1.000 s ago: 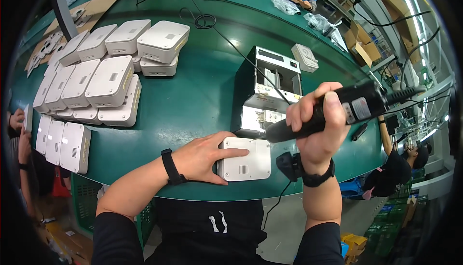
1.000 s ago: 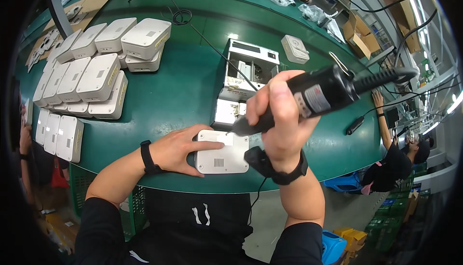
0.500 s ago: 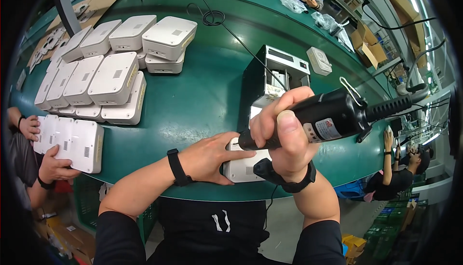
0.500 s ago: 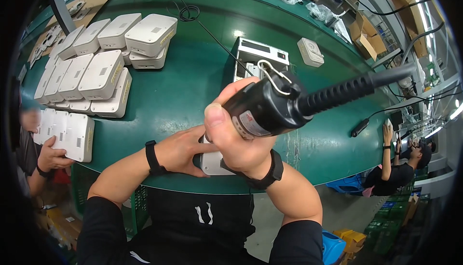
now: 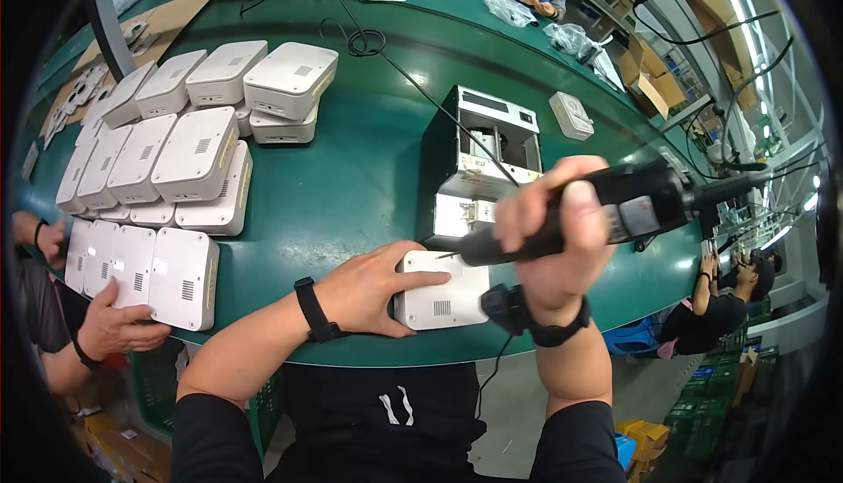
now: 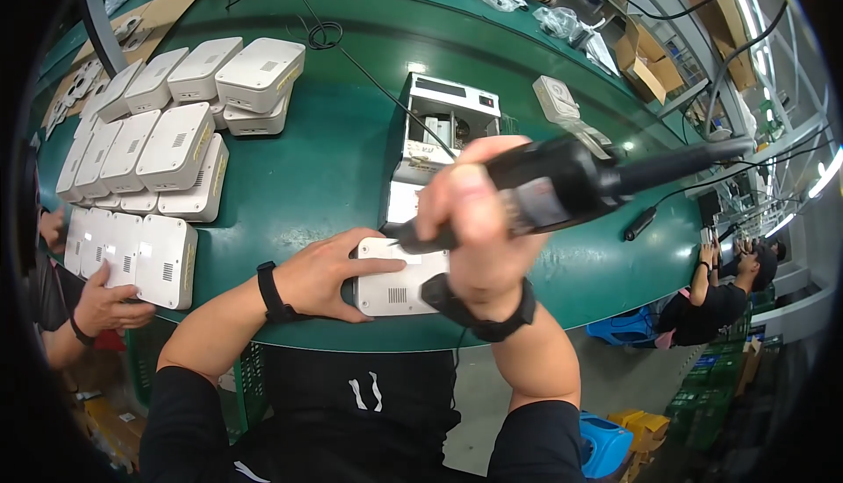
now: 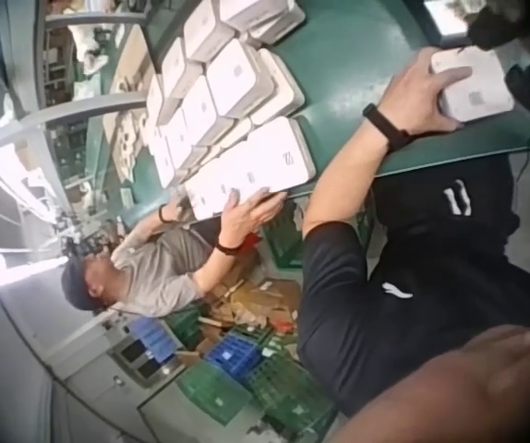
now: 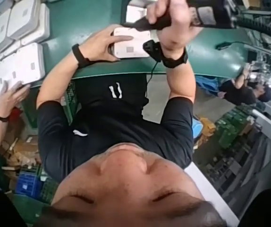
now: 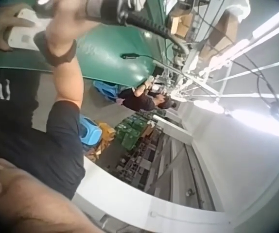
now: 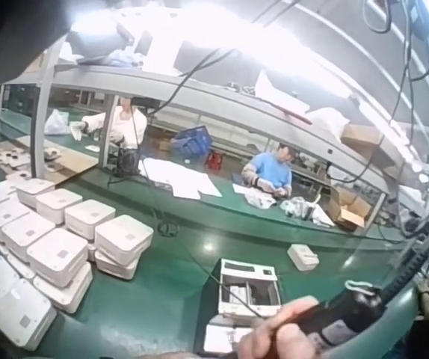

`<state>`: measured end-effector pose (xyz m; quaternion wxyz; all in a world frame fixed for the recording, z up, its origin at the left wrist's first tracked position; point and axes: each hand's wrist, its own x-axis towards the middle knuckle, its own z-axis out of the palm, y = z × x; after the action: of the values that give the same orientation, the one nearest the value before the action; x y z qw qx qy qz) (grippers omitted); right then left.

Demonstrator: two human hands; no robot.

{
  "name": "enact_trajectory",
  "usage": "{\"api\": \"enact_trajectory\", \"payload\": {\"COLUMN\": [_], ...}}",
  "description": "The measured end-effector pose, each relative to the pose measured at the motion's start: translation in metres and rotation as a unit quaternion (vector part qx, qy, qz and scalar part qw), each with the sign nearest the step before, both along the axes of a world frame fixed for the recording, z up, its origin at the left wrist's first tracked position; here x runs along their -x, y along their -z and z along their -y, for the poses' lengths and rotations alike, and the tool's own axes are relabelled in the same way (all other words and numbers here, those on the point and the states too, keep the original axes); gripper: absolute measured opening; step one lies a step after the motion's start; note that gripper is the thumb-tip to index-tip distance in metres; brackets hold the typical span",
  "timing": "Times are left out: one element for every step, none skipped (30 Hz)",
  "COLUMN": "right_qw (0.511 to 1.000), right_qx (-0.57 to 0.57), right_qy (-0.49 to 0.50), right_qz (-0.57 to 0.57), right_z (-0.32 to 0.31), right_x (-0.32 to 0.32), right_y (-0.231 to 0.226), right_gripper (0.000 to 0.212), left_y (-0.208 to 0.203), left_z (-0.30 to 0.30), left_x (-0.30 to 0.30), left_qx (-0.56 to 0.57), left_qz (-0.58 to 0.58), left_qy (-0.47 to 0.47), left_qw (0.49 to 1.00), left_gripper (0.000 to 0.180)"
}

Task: The person picks up a white device, places it on the table, and drives screws into its base using a power screwdriver. After finishing, the person sets the device aside and repeats the process with another white device.

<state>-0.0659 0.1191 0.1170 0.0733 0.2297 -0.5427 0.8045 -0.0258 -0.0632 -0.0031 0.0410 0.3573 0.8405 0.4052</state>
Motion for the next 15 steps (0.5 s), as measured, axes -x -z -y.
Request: {"api": "enact_trajectory", "payload": {"right_qw": [0.999,0.994,0.994,0.991,0.987,0.982,0.982,0.982,0.982,0.981,0.980,0.985,0.988,0.991,0.990], "right_qx": [-0.033,-0.064,-0.064,-0.073,-0.082,-0.091,-0.090,-0.098,-0.107,-0.116,-0.117,-0.103,-0.089,-0.075,-0.078], "right_qy": [0.042,0.086,0.086,0.109,0.132,0.156,0.157,0.155,0.154,0.154,0.159,0.141,0.124,0.106,0.108], "right_qz": [-0.011,-0.022,-0.023,-0.034,-0.045,-0.055,-0.054,-0.046,-0.036,-0.027,-0.023,-0.004,0.015,0.035,0.046], "right_z": [-0.011,-0.019,-0.023,-0.029,-0.033,-0.036,-0.036,-0.036,-0.037,-0.039,-0.043,-0.045,-0.049,-0.054,-0.059], "right_x": [0.002,0.004,0.008,0.014,0.020,0.023,0.026,0.028,0.030,0.030,0.026,0.018,0.010,0.000,-0.009], "right_y": [-0.008,-0.013,-0.014,-0.012,-0.009,-0.009,-0.009,-0.009,-0.008,-0.006,-0.006,-0.006,-0.006,-0.005,-0.003], "right_gripper": [0.017,0.018,0.018,0.018,0.019,0.020,0.020,0.020,0.021,0.022,0.022,0.023,0.023,0.024,0.024], "left_y": [0.000,-0.001,-0.001,-0.001,0.000,0.001,0.001,0.000,0.000,0.000,0.000,0.000,-0.001,-0.001,-0.001], "left_z": [0.000,0.000,0.000,-0.002,-0.003,-0.004,-0.004,-0.003,-0.003,-0.004,-0.004,-0.003,-0.001,-0.002,-0.001], "left_x": [-0.001,-0.001,-0.002,-0.002,-0.002,-0.002,-0.001,-0.001,0.000,0.002,0.005,0.006,0.008,0.006,0.004], "left_qx": [-0.005,-0.008,-0.008,-0.010,-0.012,-0.014,-0.012,-0.013,-0.015,-0.017,-0.017,-0.021,-0.026,-0.030,-0.032], "left_qz": [0.001,0.001,0.000,-0.002,-0.003,-0.004,-0.003,0.000,0.002,0.006,0.009,0.002,-0.006,-0.011,0.000], "left_qy": [-0.003,-0.004,-0.003,-0.003,-0.003,-0.002,-0.001,-0.004,-0.006,-0.007,-0.001,-0.006,-0.010,-0.015,-0.012], "left_qw": [1.000,1.000,1.000,1.000,1.000,1.000,1.000,1.000,1.000,1.000,1.000,1.000,1.000,0.999,0.999], "left_gripper": [0.080,0.078,0.078,0.078,0.079,0.079,0.079,0.079,0.079,0.079,0.079,0.079,0.079,0.078,0.078]}}
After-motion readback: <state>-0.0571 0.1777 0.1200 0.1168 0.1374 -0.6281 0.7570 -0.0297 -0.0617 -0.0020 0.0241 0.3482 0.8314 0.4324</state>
